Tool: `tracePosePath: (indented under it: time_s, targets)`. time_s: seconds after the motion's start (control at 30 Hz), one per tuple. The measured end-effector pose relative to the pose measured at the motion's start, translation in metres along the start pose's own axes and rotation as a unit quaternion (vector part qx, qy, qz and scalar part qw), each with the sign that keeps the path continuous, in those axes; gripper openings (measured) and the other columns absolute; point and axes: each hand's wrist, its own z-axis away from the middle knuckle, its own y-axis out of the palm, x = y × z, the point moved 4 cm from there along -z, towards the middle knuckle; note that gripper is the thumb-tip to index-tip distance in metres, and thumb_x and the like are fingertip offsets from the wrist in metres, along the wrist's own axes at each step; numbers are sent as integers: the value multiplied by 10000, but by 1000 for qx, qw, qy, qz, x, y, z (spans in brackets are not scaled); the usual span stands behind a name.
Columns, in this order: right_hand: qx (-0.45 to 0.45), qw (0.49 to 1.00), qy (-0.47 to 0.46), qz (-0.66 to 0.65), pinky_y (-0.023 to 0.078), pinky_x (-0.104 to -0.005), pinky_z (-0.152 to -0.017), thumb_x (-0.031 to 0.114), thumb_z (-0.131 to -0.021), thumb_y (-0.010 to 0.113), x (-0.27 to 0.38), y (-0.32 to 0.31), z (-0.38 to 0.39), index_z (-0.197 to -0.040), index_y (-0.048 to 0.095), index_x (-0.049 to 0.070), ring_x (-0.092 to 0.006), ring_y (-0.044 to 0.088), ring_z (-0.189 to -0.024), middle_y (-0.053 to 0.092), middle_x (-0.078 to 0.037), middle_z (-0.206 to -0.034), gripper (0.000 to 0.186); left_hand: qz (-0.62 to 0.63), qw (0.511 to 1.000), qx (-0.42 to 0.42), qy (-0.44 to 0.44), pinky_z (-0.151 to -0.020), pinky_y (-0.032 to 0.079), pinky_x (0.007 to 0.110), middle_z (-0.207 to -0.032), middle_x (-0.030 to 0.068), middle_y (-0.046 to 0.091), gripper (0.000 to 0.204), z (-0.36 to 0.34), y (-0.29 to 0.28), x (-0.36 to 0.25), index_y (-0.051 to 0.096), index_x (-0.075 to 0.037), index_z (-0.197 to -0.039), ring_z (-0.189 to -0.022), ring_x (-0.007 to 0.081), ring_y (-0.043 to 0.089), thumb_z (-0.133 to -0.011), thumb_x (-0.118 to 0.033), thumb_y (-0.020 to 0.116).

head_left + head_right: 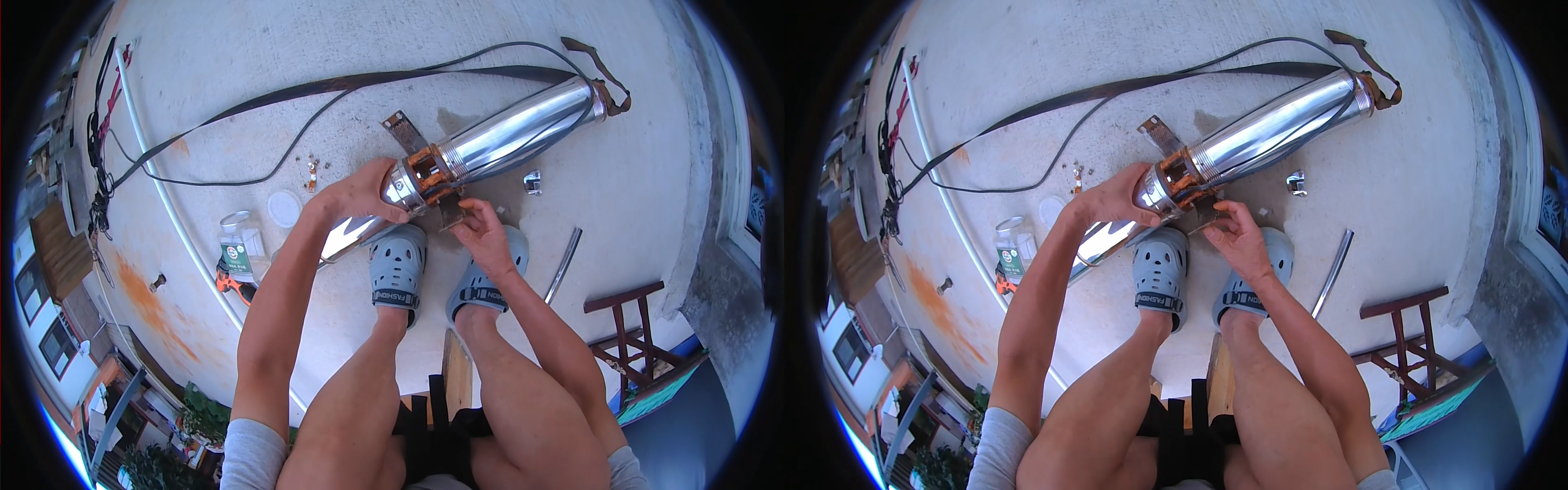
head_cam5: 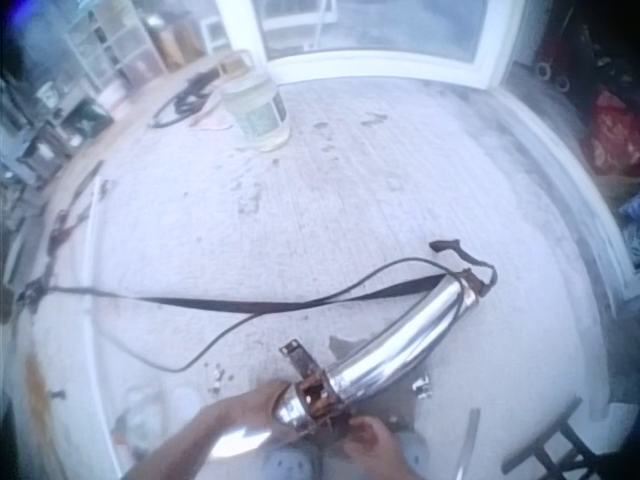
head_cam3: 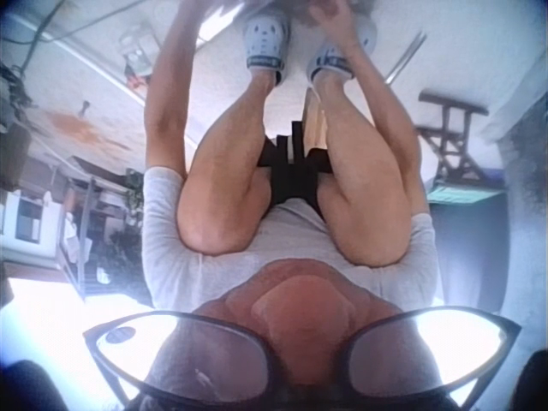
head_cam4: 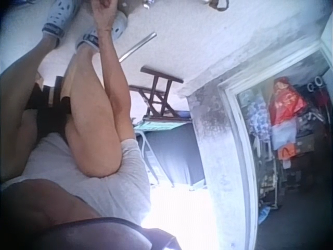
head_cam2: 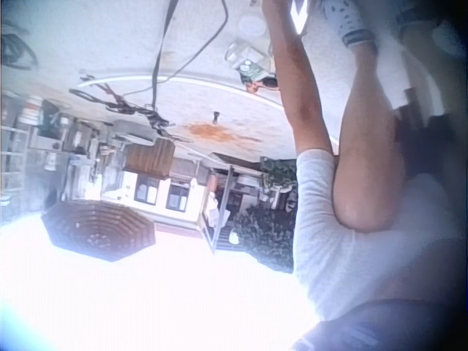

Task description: The person aligns two cylindrical sections of a metal water pump, places a metal brace around the connection point, and threads a small bolt by hand to secure the band.

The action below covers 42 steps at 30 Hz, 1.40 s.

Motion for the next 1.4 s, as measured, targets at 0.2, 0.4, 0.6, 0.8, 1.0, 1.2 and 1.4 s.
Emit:
tracePosePath:
  time_s: [0.2, 0.4, 0.6, 0.8, 1.0, 1.2, 1.4]
  targets:
    - [-27, 999, -19, 13, 533, -269, -916, 95, -918, 739, -7, -3, -1, -1295, 497, 13, -151, 614, -1097, 603, -82, -1200, 456, -145, 984, -105, -21, -1003, 461, 416, -1185, 229, 588, 995, 9, 24, -14, 486, 29, -1326, -1131, 387, 582, -541, -429, 892]
    - [-35, 999, -14, 36, 493, -256, -931, 60, -927, 713, 3, 3, -4, -1250, 525, 5, -139, 611, -1079, 616, -63, -1162, 378, -164, 971, -159, -66, -936, 507, 413, -1149, 228, 627, 896, 13, 25, -27, 516, 6, -1290, -1079, 401, 626, -563, -385, 864]
    - [-88, 995, -18, 44, 498, -250, -924, 114, -913, 752, 8, 9, -6, -1196, 592, -14, -132, 628, -1041, 662, -78, -1128, 350, -196, 955, -214, -63, -907, 524, 428, -1103, 210, 647, 850, 19, 34, -32, 534, -11, -1253, -1029, 396, 643, -554, -368, 860]
    - [-123, 991, -5, 60, 519, -239, -822, 153, -898, 785, 3, 8, -7, -1083, 666, -42, -108, 647, -896, 714, -69, -1012, 294, -237, 929, -282, -35, -865, 527, 447, -1073, 179, 624, 820, 24, 46, -37, 536, -9, -1242, -1001, 378, 617, -537, -295, 843]
    - [-175, 976, 38, 127, 499, -219, -766, 209, -882, 810, 13, 17, 0, -995, 688, -42, -81, 628, -820, 711, -38, -912, 301, -270, 897, -350, -5, -868, 507, 439, -1105, 156, 601, 754, 32, 57, -38, 536, -8, -1228, -1009, 362, 590, -553, -188, 819]
    - [-224, 973, 52, -18, 503, -261, -918, 159, -875, 813, 12, 37, 2, -1080, 595, -32, -132, 633, -987, 672, -102, -1088, 355, -273, 888, -369, -1, -906, 475, 438, -1141, 165, 576, 751, 31, 60, -36, 526, -9, -1249, -1033, 375, 566, -577, -170, 820]
    - [-223, 972, 48, -50, 478, -269, -981, 129, -887, 794, 8, 36, 3, -1168, 500, -15, -167, 611, -1092, 632, -136, -1161, 431, -228, 956, -183, 4, -937, 462, 438, -1097, 195, 539, 864, 19, 26, -28, 568, 35, -1211, -1085, 382, 529, -533, -410, 865]
